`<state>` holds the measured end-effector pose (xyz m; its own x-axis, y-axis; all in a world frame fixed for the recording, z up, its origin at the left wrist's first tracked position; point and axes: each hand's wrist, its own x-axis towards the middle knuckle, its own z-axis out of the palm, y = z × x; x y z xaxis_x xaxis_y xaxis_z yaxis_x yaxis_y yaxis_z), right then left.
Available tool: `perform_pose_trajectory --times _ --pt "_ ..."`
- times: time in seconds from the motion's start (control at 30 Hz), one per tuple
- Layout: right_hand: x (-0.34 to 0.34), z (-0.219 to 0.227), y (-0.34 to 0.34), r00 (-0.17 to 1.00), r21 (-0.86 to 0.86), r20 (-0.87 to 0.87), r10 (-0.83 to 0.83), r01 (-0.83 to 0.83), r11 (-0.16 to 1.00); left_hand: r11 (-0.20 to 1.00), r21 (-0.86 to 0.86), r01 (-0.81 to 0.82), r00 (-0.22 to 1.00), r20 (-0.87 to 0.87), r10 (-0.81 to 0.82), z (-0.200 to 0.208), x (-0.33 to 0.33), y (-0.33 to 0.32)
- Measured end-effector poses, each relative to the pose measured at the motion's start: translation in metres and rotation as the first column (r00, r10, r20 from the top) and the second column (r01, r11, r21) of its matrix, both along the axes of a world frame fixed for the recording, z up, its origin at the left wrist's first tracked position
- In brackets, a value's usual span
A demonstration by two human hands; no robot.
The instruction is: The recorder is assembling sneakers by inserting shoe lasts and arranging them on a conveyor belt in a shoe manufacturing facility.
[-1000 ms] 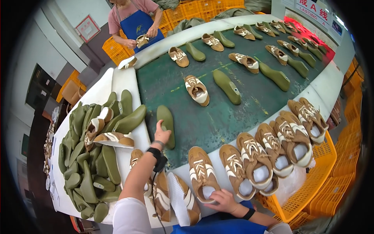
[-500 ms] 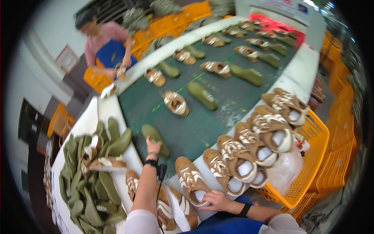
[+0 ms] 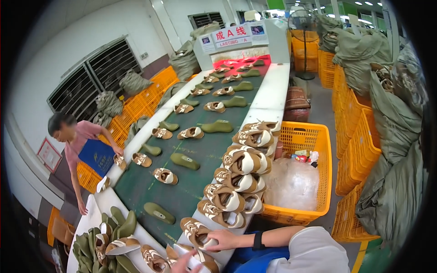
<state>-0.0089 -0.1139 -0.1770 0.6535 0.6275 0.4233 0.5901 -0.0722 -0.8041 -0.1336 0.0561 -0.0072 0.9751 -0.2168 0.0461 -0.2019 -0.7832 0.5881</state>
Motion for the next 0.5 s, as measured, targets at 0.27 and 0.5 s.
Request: perform_pose_trajectory --times 0.27,0.5 --pt "-0.032 0.089 -0.043 0.938 0.122 0.316 0.144 -0.190 0.974 0.654 -0.504 -0.565 0.777 -0.058 0.626 -0.083 -0.047 -0.060" --pt "-0.057 0.102 -0.022 0.702 -0.164 0.540 0.464 -0.453 0.876 0.512 -0.586 -0.628 0.595 0.062 0.802 -0.093 -0.062 -0.051"
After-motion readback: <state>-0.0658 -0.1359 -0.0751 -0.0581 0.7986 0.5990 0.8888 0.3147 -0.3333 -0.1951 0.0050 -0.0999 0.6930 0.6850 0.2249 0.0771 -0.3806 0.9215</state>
